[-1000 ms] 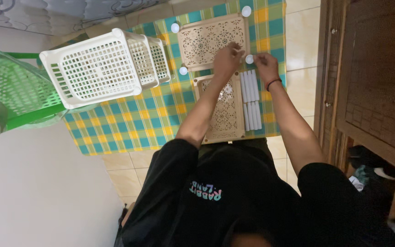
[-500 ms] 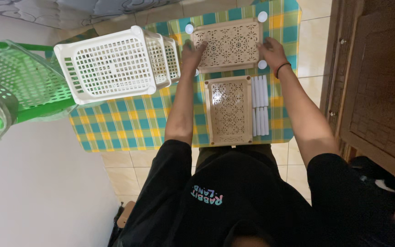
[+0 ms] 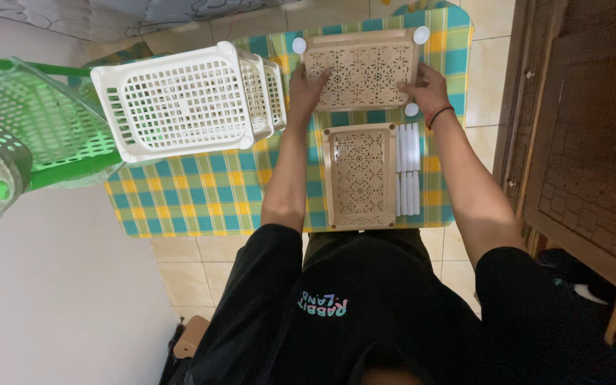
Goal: The person assembles a small plastic storage unit by inserting white cylindrical legs into the corners of beige trays. They attach caps to the legs, then insert the legs into the tray holes and stack the trays to form a two-tier unit.
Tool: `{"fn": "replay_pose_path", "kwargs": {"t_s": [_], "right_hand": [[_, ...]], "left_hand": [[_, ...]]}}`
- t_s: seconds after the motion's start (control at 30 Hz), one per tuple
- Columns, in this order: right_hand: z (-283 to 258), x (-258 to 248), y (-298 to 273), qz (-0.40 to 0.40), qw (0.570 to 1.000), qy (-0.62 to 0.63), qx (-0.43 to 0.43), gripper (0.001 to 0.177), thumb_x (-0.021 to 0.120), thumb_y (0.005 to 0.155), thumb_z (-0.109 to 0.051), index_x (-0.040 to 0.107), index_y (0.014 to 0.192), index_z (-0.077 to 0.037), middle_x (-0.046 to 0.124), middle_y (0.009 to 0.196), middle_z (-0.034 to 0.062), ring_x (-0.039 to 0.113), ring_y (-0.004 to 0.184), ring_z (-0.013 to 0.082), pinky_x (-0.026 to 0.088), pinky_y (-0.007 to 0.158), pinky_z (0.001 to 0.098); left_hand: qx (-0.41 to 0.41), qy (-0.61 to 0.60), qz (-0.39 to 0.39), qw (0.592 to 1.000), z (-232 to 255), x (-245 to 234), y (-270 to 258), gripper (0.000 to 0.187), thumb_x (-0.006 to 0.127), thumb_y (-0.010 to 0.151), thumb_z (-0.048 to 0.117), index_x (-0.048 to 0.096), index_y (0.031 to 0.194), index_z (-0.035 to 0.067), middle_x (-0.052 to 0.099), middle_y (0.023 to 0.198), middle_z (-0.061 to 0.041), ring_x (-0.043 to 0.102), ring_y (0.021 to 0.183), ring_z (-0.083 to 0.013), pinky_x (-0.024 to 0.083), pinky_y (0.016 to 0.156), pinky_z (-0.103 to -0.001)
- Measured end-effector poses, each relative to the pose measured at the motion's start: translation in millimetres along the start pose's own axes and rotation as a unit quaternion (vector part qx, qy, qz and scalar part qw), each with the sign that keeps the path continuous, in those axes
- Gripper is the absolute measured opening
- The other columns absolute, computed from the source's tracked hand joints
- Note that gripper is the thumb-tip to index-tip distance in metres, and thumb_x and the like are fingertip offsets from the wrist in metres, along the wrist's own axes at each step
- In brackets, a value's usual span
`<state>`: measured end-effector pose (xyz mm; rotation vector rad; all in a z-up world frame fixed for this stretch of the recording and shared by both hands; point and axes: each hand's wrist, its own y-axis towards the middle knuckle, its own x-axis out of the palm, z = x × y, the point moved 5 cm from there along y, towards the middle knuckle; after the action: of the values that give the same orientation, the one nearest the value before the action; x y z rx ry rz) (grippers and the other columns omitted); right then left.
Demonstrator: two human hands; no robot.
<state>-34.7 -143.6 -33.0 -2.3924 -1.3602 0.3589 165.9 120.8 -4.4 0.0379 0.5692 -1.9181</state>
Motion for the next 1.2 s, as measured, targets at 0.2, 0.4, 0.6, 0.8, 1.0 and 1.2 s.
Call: {"fn": "replay_pose_path", "kwargs": {"t_s": [0.2,0.4,0.6,0.8,1.0,1.2], "right_hand": [[-32,-18,-23,0.063,0.991,-0.088,-0.083,0.076,0.089,0.083,-0.005,0.052,0.150,-0.001,0.058,0.139,0.0096,0.064,0.112,0.0201,0.059,0.092,0.0322],[-65,-30,-49,0.068,0.990,-0.048,-0.114,0.081,0.087,0.085,-0.004,0.049,0.156,-0.004,0.061,0.145,0.0070,0.059,0.123,0.0189,0.058,0.093,0.0321],[-118,-36,-86,0.093,0.968,-0.111,-0.206,0.063,0.092,0.092,-0.002,0.062,0.147,-0.003,0.065,0.129,0.0102,0.061,0.122,0.0209,0.050,0.096,0.0323],[-179,-34,-133,0.097,0.926,-0.119,-0.344,0.058,0.089,0.088,0.000,0.062,0.139,0.001,0.059,0.146,0.0158,0.061,0.130,0.0226,0.052,0.108,0.0360],[-198,-31,-161,0.039,0.921,-0.093,-0.376,0.069,0.080,0.093,0.005,0.051,0.155,0.005,0.053,0.158,0.0184,0.053,0.145,0.0284,0.042,0.123,0.0366],[-204,-34,-185,0.093,0.898,-0.115,-0.414,0.076,0.087,0.087,0.001,0.049,0.152,0.004,0.049,0.152,0.0197,0.050,0.144,0.0310,0.041,0.123,0.0409]], "left_hand": [[0.047,-0.171,-0.066,0.982,46,-4,-40,0.079,0.082,0.088,0.025,0.042,0.144,-0.014,0.069,0.126,-0.028,0.071,0.114,-0.0318,0.061,0.096,-0.040],[0.019,-0.182,-0.075,0.980,57,-13,-72,0.085,0.079,0.092,0.027,0.032,0.157,-0.001,0.047,0.154,-0.024,0.045,0.145,-0.0319,0.044,0.116,-0.044],[0.126,-0.111,-0.055,0.984,70,-29,-103,0.088,0.085,0.089,0.022,0.032,0.157,0.001,0.040,0.161,-0.024,0.035,0.152,-0.0352,0.032,0.124,-0.046],[0.110,-0.154,-0.051,0.981,100,-42,-147,0.092,0.086,0.082,0.018,0.032,0.155,0.006,0.044,0.160,-0.023,0.040,0.152,-0.0357,0.044,0.113,-0.049],[0.141,-0.258,-0.036,0.955,130,-30,-177,0.109,0.078,0.087,0.012,0.003,0.165,0.016,0.017,0.171,-0.016,0.020,0.158,-0.0322,0.032,0.122,-0.049],[0.140,-0.360,-0.036,0.922,120,-10,-191,0.106,0.074,0.094,0.017,-0.004,0.167,0.016,0.019,0.171,-0.017,0.022,0.158,-0.0313,0.028,0.127,-0.048]]}}
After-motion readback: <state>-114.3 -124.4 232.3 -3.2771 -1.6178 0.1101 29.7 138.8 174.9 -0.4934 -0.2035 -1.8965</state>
